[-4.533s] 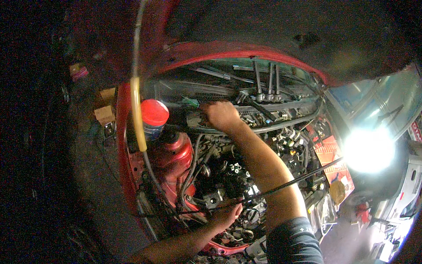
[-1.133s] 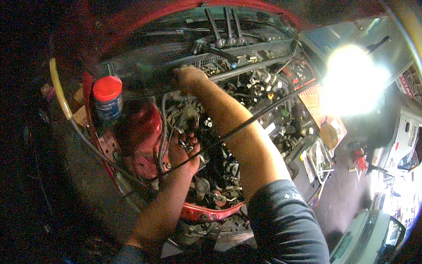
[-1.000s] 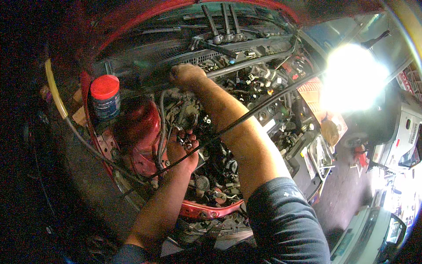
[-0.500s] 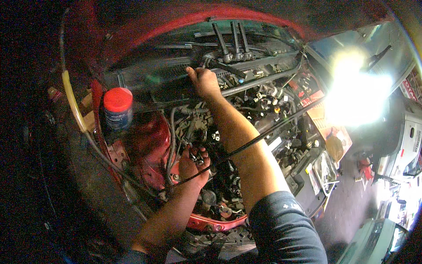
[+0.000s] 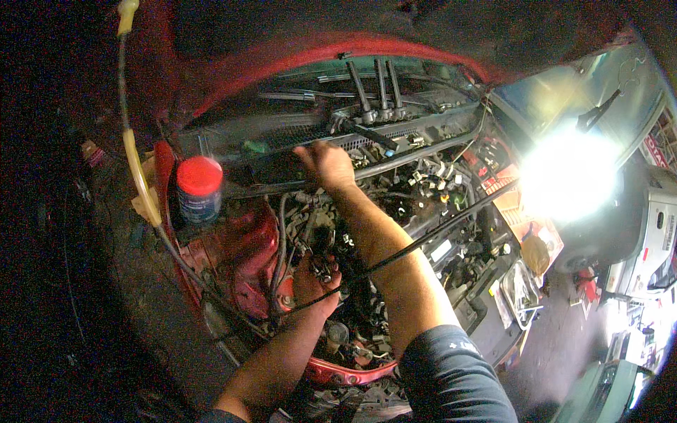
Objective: The person removes the valve cover from a car engine, places it on the hood, and then uses a bench grinder to clean small metal parts. The person handles bolts and the valve cover by hand.
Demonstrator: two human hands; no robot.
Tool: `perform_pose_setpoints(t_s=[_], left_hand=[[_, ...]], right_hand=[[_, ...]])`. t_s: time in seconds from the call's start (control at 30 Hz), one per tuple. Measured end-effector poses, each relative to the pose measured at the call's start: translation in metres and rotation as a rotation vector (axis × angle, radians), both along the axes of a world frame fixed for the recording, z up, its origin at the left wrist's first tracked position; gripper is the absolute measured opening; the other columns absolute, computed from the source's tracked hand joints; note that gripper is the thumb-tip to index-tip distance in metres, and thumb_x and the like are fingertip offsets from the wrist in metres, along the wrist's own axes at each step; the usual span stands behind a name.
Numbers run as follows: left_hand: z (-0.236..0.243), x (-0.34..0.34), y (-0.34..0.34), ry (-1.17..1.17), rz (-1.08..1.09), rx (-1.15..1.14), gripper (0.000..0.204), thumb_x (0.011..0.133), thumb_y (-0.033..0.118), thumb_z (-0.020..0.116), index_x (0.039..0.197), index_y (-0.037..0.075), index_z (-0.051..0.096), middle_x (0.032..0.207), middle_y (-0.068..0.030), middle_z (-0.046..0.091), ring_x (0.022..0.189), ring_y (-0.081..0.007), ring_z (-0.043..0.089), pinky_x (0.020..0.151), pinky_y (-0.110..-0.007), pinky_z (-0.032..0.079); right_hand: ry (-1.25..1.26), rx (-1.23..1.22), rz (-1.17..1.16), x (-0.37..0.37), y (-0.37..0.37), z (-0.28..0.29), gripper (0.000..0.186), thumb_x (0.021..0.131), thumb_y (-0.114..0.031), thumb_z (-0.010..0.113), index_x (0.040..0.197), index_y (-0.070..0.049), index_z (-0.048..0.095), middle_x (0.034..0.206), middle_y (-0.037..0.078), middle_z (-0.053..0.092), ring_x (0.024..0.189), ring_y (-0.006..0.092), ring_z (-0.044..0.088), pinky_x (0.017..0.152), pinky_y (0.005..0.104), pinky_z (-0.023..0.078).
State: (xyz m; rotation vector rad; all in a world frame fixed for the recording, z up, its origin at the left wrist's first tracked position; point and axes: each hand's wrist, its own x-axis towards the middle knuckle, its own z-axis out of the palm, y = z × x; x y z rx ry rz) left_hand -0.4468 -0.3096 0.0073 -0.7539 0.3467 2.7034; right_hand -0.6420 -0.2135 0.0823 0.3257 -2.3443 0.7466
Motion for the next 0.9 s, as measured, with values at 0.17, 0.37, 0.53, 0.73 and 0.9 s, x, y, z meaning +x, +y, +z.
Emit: perform_pose_setpoints(t_s=[0.17,0.37,0.53,0.73,0.9], left_hand=[[-0.009,0.000,-0.001,0.170,-0.049,0.062,0.028,0.103,0.028,0.044,0.094,0.007,0.059,0.090,-0.0069,0.064,0.086,-0.0224,0.065,0.075,-0.038,0.055],[-0.010,-0.001,0.000,0.185,-0.024,0.120,0.042,0.103,0.038,0.039,0.114,0.005,0.062,0.107,-0.0093,0.067,0.104,-0.0244,0.064,0.091,-0.039,0.054],[-0.019,-0.003,-0.001,0.234,0.014,0.204,0.044,0.099,0.043,0.042,0.120,0.009,0.059,0.118,-0.0081,0.063,0.109,-0.0247,0.061,0.097,-0.041,0.049],[-0.015,-0.004,-0.003,0.229,-0.044,0.081,0.036,0.099,0.040,0.045,0.109,0.009,0.061,0.109,-0.0080,0.064,0.102,-0.0231,0.062,0.090,-0.038,0.051],[-0.011,0.000,-0.007,0.125,-0.054,0.133,0.033,0.101,0.038,0.046,0.087,0.011,0.058,0.085,-0.0047,0.062,0.071,-0.0178,0.059,0.057,-0.030,0.049]], right_hand=[[-0.008,-0.660,-0.055,0.011,0.017,0.014,0.054,0.100,-0.043,0.053,0.072,0.002,0.055,0.058,0.011,0.048,0.058,0.0175,0.038,0.055,0.0364,0.038],[-0.269,-0.376,0.122,0.138,-0.016,-0.018,0.044,0.097,-0.038,0.059,0.075,0.001,0.057,0.064,0.014,0.054,0.058,0.0250,0.046,0.059,0.0390,0.045],[-0.312,0.032,0.221,0.176,-0.027,-0.033,0.023,0.083,-0.025,0.068,0.089,-0.004,0.060,0.089,0.017,0.061,0.088,0.0385,0.061,0.076,0.0467,0.052],[-0.196,-0.203,0.238,0.166,-0.016,-0.023,0.013,0.081,-0.010,0.069,0.087,-0.001,0.060,0.079,0.015,0.059,0.077,0.0338,0.062,0.069,0.0400,0.052],[0.008,0.086,-0.032,0.063,-0.020,0.000,0.022,0.084,-0.021,0.071,0.096,-0.003,0.067,0.090,0.016,0.065,0.083,0.0374,0.065,0.082,0.0421,0.052]])
